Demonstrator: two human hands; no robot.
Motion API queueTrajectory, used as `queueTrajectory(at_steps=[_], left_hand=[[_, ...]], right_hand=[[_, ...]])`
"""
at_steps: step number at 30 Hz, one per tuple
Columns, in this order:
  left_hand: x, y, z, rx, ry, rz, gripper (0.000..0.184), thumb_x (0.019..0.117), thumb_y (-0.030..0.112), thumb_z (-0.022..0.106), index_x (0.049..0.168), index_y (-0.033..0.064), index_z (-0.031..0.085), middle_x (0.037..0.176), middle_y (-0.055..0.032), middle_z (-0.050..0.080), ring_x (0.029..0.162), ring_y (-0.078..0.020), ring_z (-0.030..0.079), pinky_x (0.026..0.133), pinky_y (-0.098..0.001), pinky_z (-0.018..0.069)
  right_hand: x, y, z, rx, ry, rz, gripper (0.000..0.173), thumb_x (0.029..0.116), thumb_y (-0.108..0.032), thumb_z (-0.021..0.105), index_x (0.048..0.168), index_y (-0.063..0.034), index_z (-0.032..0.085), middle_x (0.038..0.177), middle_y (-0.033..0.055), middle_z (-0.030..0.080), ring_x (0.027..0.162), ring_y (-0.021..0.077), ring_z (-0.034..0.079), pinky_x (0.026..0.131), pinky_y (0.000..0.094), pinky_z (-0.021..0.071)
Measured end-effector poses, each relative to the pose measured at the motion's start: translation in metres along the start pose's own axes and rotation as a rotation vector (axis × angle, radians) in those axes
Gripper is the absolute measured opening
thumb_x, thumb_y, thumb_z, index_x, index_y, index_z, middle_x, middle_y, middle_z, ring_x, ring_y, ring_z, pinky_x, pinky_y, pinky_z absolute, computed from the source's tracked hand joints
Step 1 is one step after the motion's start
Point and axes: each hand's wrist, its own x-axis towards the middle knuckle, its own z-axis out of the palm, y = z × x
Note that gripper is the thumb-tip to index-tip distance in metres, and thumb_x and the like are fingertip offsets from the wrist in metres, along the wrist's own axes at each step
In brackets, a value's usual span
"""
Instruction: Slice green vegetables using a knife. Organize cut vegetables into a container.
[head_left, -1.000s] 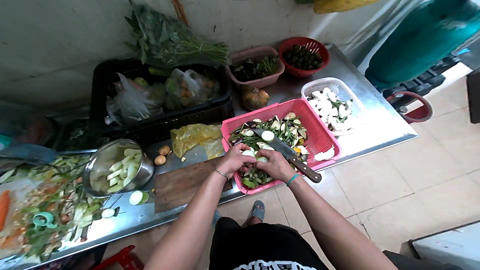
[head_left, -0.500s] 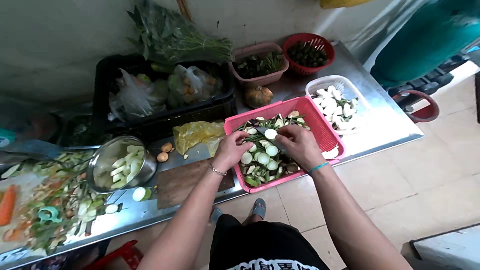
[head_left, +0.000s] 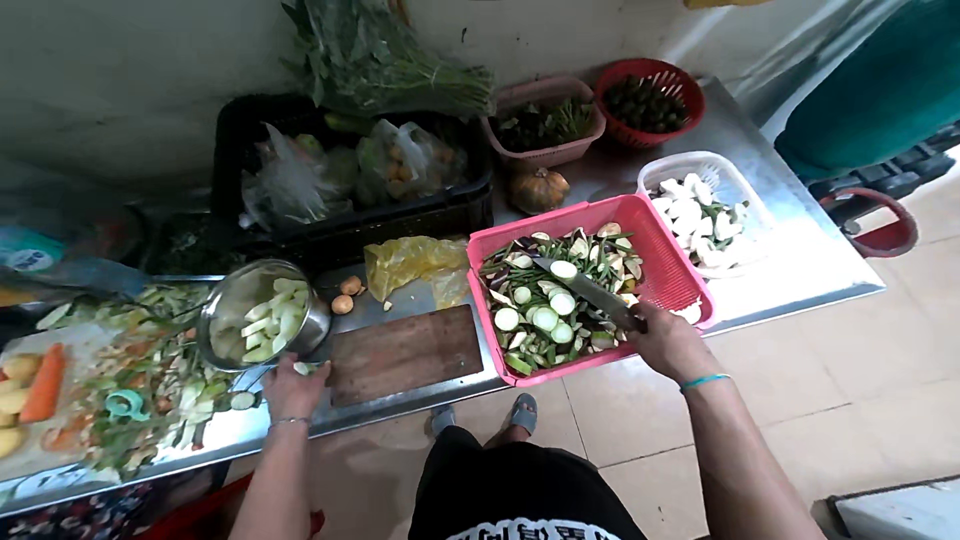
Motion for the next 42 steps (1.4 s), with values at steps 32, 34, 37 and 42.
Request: queueTrajectory(at_steps=[32,34,37,42], left_hand=[[-0.008,0.030,0.062,-0.212,-0.422,0.681,0.047,0.0900,0.025,0.079,0.130,0.0063,0.063,0.139,-0.0152,0.057,0.115,-0.0287,0.064,0.098,-0.0501,0.0544],[-0.006,0.033,0.060,-0.181,-0.407,0.778,0.046,0.0881,0.019,0.078,0.130,0.0062,0.063,0.144,-0.0166,0.054,0.127,-0.0322,0.059,0.103,-0.0527,0.0509],[0.001,0.043,0.059,-0.070,-0.419,0.902,0.040,0.0887,0.013,0.075,0.128,0.0079,0.066,0.139,-0.0172,0.057,0.126,-0.0334,0.058,0.104,-0.0513,0.0506],[0.010,0.058,0.057,0.061,-0.448,0.958,0.033,0.0913,0.024,0.074,0.121,0.0096,0.069,0.123,-0.0150,0.063,0.110,-0.0307,0.065,0.092,-0.0501,0.0559]], right_hand=[[-0.122,-0.203,0.174,0.233,-0.172,-0.070,0.034,0.1085,-0.036,0.050,0.134,-0.0123,0.052,0.083,0.0146,0.067,0.079,0.0332,0.070,0.074,0.0545,0.0571],[-0.123,-0.215,0.180,0.152,-0.221,-0.060,0.035,0.1098,-0.038,0.046,0.133,-0.0118,0.052,0.089,0.0168,0.069,0.086,0.0362,0.071,0.078,0.0562,0.0570],[-0.125,-0.232,0.185,0.056,-0.252,-0.045,0.037,0.1104,-0.040,0.043,0.134,-0.0133,0.052,0.094,0.0177,0.070,0.092,0.0376,0.072,0.081,0.0567,0.0571],[-0.129,-0.249,0.185,-0.036,-0.270,-0.005,0.036,0.1110,-0.038,0.041,0.137,-0.0140,0.049,0.098,0.0185,0.070,0.096,0.0389,0.072,0.083,0.0562,0.0573]])
